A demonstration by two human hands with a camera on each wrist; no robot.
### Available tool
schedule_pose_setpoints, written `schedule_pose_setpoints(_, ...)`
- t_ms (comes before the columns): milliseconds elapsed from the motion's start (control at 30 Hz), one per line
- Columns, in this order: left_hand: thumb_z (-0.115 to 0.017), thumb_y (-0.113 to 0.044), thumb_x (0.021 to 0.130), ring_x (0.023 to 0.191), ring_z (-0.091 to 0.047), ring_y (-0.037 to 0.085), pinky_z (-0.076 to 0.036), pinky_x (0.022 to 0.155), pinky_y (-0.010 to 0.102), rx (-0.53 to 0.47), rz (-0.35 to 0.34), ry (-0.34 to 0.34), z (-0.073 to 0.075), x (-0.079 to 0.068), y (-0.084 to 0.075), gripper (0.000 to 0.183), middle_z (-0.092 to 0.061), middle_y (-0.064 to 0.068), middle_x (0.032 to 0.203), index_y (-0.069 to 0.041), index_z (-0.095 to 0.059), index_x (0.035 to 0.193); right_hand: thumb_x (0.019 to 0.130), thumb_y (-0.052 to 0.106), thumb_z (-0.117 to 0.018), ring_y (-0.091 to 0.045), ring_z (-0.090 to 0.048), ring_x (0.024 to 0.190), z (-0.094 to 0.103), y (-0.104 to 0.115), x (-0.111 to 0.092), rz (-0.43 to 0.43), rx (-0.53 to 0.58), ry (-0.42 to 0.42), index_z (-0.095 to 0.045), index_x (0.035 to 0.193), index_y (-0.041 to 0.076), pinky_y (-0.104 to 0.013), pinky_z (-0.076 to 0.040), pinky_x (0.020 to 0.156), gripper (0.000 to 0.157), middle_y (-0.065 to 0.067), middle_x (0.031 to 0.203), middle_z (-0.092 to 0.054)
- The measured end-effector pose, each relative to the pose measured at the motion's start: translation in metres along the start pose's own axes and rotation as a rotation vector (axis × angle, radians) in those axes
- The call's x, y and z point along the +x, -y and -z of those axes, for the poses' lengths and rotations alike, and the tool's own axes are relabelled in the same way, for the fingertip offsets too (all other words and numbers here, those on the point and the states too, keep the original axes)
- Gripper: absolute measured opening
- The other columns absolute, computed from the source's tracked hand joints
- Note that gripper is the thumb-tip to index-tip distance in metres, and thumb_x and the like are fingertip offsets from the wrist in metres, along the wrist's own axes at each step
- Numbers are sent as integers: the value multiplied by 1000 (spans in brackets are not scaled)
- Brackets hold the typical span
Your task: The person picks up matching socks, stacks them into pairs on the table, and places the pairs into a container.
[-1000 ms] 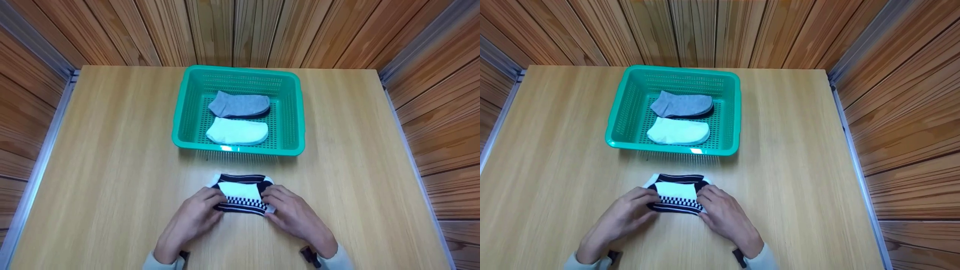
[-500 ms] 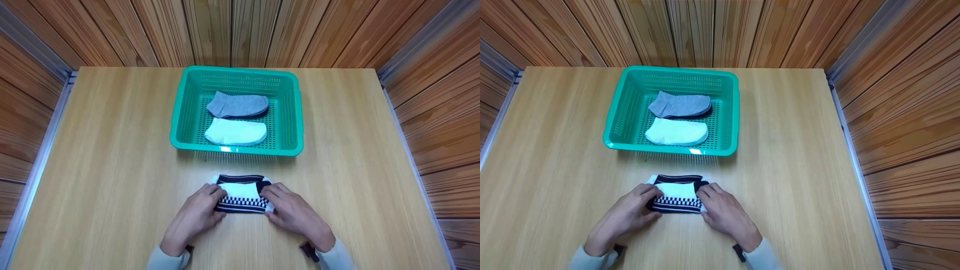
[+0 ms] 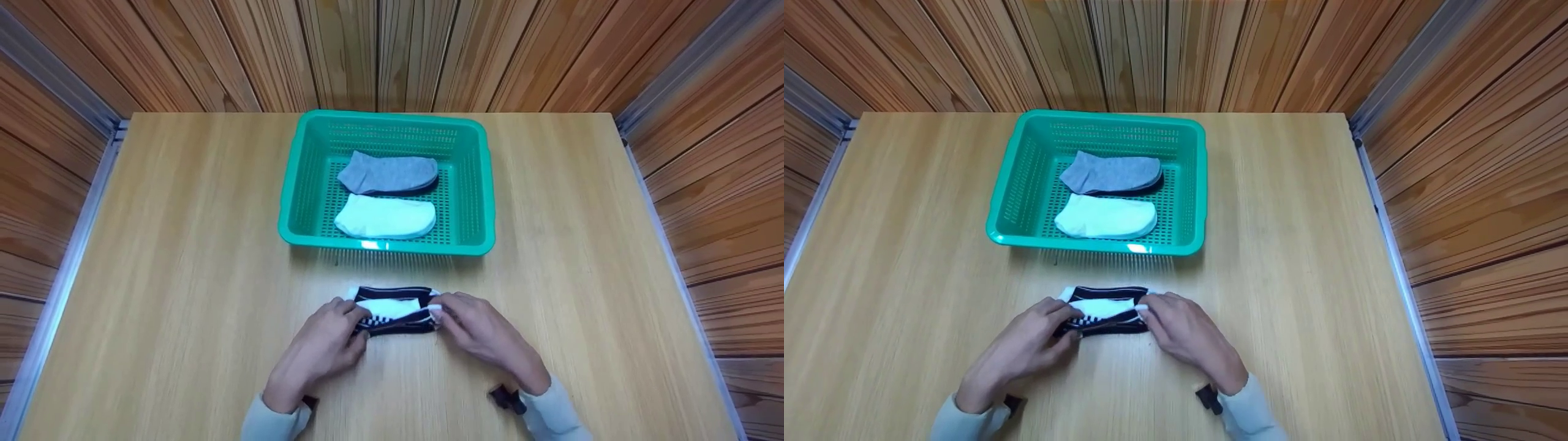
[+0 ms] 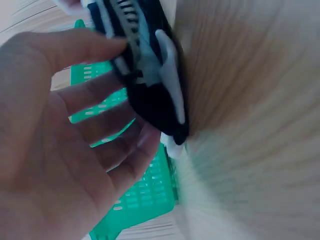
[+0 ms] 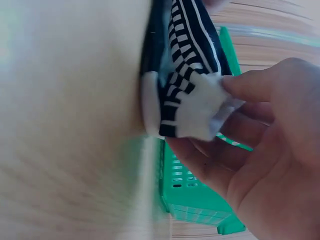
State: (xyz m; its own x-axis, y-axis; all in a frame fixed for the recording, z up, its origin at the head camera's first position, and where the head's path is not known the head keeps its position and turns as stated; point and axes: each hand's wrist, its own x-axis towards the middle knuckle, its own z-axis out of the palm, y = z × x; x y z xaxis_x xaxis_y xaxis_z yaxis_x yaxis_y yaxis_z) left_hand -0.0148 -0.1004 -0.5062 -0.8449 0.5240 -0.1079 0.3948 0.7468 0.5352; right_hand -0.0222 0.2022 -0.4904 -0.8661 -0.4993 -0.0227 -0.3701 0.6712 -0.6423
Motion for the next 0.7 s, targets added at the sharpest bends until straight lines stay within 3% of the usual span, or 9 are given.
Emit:
schedule_pose_setpoints(167,-63,-21,104,98,-69,18,-57,85,37,5,-59,-206,2,-1,0,22,-79,3,107,-9,-75,118,109,18,-56,-6,-68,92,7,4,0,-52,207,-84,-69,117,12,-27,-58,85,16,3,104,-76)
schedule_pose_setpoints(300,-60,-21,106,96,-68,16,-57,84,35,-37,-45,-287,4,-2,-5,19,-77,1,104,-11,-73,116,110,18,-56,-7,-69,97,5,8,-2,-113,301,-134,-67,117,10,-26,-57,91,16,0,106,-77)
schedule_pose_setpoints(500,-60,-23,108,81,-62,11,-57,74,30,-83,25,-271,1,-1,-7,17,-74,0,99,-11,-67,117,111,21,-53,-9,-66,100,-5,8,-3,-229,427,-123,-64,119,9,-27,-57,96,18,-5,110,-73)
schedule_pose_setpoints(633,-60,-25,108,81,-64,11,-59,75,30,-134,61,-230,-3,-1,-6,20,-74,1,100,-11,-64,121,107,26,-62,-10,-63,91,-15,4,-2,-231,419,-97,-60,123,10,-23,-54,83,23,-4,104,-69)
schedule_pose_setpoints(700,-62,-27,107,88,-69,13,-62,82,33,-164,76,-194,-5,-1,-5,25,-75,3,106,-11,-63,126,102,27,-69,-11,-60,86,-19,1,-2,-216,408,-81,-60,123,11,-23,-51,75,27,-4,101,-68)
